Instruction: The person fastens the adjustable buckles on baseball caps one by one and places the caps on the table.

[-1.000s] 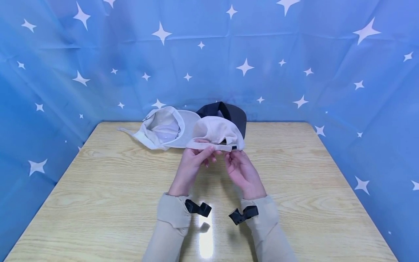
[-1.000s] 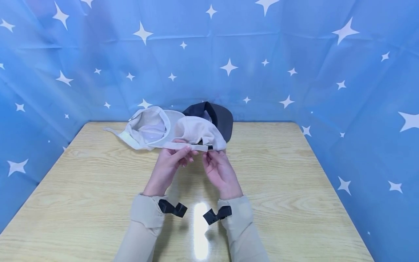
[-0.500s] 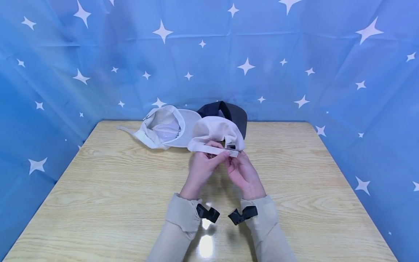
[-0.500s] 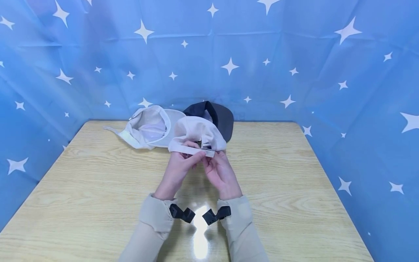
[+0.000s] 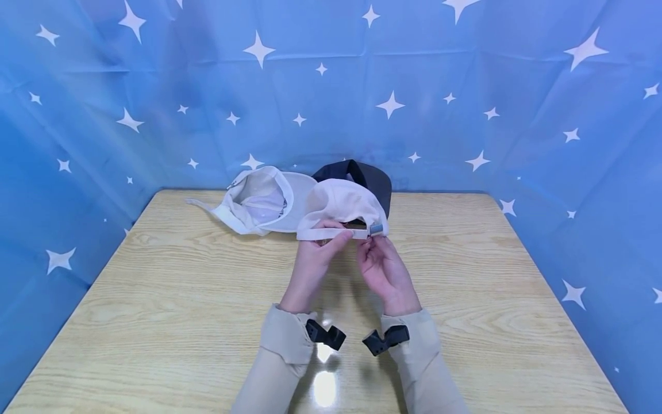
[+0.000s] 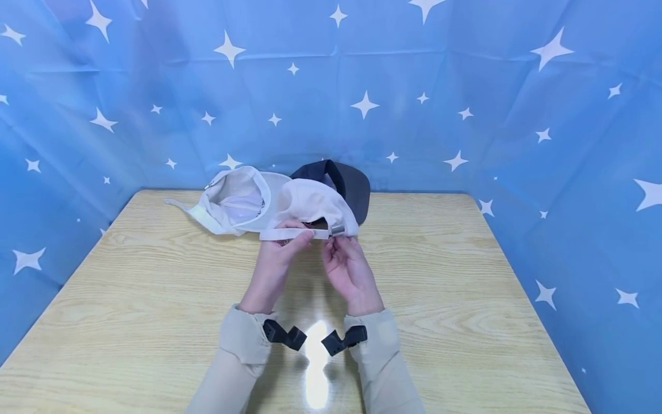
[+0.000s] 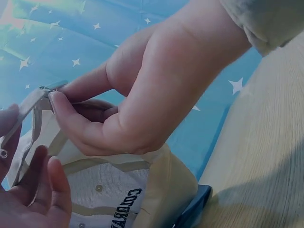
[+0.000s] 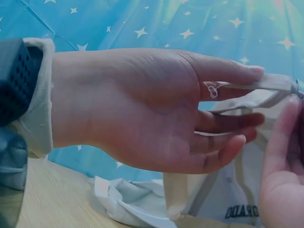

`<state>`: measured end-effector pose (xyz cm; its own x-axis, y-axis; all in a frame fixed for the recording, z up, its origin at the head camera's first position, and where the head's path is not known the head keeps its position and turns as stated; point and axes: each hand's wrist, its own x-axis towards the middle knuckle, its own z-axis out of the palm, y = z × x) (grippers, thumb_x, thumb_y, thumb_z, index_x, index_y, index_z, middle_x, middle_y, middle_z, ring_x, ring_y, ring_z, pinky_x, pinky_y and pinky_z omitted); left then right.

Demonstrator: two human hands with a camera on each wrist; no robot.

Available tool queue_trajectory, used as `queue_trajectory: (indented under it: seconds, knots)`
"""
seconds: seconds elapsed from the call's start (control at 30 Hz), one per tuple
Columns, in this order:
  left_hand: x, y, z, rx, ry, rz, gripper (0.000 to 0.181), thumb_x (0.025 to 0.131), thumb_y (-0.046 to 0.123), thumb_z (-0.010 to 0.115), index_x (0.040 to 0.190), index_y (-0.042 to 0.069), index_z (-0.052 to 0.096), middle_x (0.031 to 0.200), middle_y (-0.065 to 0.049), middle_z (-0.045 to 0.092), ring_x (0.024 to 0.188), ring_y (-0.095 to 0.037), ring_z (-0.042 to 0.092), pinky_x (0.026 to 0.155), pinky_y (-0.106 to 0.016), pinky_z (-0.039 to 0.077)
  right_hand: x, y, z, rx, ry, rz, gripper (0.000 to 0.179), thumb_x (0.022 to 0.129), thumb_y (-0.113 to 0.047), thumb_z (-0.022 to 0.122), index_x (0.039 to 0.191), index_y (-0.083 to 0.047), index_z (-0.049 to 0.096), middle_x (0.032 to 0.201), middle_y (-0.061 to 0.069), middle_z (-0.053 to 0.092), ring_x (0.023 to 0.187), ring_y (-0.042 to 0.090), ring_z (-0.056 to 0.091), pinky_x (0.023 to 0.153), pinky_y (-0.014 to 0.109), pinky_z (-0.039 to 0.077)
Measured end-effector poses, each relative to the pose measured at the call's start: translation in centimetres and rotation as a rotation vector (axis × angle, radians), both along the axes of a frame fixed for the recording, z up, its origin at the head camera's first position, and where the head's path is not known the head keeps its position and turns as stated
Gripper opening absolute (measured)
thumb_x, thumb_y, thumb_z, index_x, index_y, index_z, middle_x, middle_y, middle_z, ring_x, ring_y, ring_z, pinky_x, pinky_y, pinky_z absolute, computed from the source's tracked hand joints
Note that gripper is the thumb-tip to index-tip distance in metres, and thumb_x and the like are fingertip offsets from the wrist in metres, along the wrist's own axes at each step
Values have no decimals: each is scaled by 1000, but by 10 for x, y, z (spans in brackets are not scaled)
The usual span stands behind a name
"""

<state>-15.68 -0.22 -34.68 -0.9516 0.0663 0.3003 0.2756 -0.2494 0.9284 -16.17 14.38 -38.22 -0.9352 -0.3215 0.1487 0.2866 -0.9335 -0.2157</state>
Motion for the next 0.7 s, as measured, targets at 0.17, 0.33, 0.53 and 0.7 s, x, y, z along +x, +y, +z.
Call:
queue_trajectory:
  seconds: [0.17, 0.33, 0.53, 0.7]
  knots:
    - [-4, 1, -5, 59, -9, 21, 17, 78, 18, 70, 82, 6, 58, 81, -3, 55, 79, -15, 49, 70, -25, 41, 1, -1, 1, -24, 11, 6, 17, 91, 4, 40, 97, 1, 55, 94, 11, 59, 85, 19, 58, 74, 20, 47]
    - [-4, 2, -5, 92, -31, 25, 17, 77, 18, 70, 79, 8, 56, 77, -2, 54, 74, -14, 48, 67, -24, 41, 1, -2, 1, 29, 43, -30, 16, 89, 7, 43, 99, 0, 53, 95, 10, 58, 85, 19, 58, 76, 20, 47]
    - [-3, 0, -4, 97, -45, 12, 17, 78, 17, 69, 78, 7, 56, 74, -3, 52, 70, -15, 49, 66, -24, 41, 0, -3, 3, 85, 48, -73, 15, 89, 7, 43, 99, 0, 53, 95, 10, 57, 83, 18, 58, 77, 19, 47]
    - [-4, -2, -4, 100, -49, -7, 13, 79, 13, 68, 79, 7, 57, 80, -3, 52, 74, -15, 50, 70, -28, 45, -1, -3, 3, 118, 34, -95, 16, 90, 8, 42, 100, 1, 52, 96, 11, 57, 84, 17, 58, 77, 20, 47]
